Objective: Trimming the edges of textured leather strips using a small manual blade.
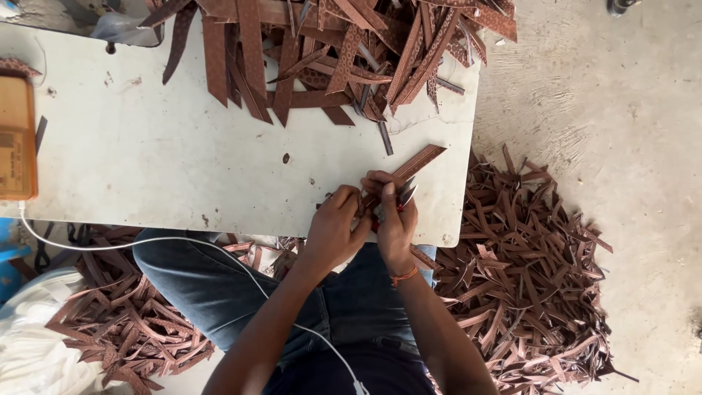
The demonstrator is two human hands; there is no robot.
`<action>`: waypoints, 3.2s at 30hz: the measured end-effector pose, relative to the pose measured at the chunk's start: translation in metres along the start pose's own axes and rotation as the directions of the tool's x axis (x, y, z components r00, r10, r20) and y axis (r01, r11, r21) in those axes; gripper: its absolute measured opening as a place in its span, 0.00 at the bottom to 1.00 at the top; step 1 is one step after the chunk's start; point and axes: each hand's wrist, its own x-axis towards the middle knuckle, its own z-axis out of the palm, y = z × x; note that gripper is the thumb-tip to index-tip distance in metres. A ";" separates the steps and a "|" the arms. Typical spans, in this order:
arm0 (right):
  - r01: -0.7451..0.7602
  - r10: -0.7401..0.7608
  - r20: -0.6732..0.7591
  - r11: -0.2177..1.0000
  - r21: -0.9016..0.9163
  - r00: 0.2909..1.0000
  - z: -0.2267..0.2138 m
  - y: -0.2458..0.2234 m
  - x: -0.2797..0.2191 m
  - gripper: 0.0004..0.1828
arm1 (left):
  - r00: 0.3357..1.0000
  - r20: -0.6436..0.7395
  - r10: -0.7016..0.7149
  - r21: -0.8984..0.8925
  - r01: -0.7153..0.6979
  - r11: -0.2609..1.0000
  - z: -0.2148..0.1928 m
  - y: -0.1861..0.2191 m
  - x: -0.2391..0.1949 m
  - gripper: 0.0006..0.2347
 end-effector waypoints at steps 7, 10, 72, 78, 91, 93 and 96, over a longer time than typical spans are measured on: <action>0.006 -0.005 0.037 0.999 -0.034 0.999 -0.001 0.000 -0.003 0.16 | 0.996 -0.055 0.069 0.053 -0.066 0.996 0.010 -0.004 -0.006 0.08; 0.020 -0.019 0.071 1.000 -0.008 0.997 0.000 0.000 0.000 0.15 | 0.994 -0.090 0.064 0.108 -0.054 0.993 0.010 -0.006 -0.004 0.09; 0.555 -0.113 0.561 0.399 -0.730 0.820 -0.040 -0.057 -0.002 0.11 | 0.982 -0.054 -0.180 -0.035 0.179 0.983 -0.008 -0.003 -0.006 0.06; 0.604 -0.148 0.594 0.346 -0.718 0.790 -0.053 -0.044 -0.003 0.11 | 0.979 -0.023 -0.202 -0.002 0.202 0.979 -0.006 0.001 -0.008 0.07; 0.648 -0.154 0.634 0.291 -0.704 0.758 -0.038 -0.053 0.005 0.13 | 0.988 -0.081 -0.134 0.076 0.140 0.987 0.002 0.006 -0.013 0.06; 0.647 -0.136 0.638 0.284 -0.708 0.758 -0.043 -0.041 0.004 0.12 | 0.990 -0.122 -0.069 0.097 0.081 0.992 0.006 0.006 -0.015 0.05; 0.618 -0.127 0.615 0.326 -0.715 0.778 -0.048 -0.040 0.006 0.09 | 0.981 -0.117 -0.157 0.064 0.165 0.984 -0.003 0.007 -0.009 0.05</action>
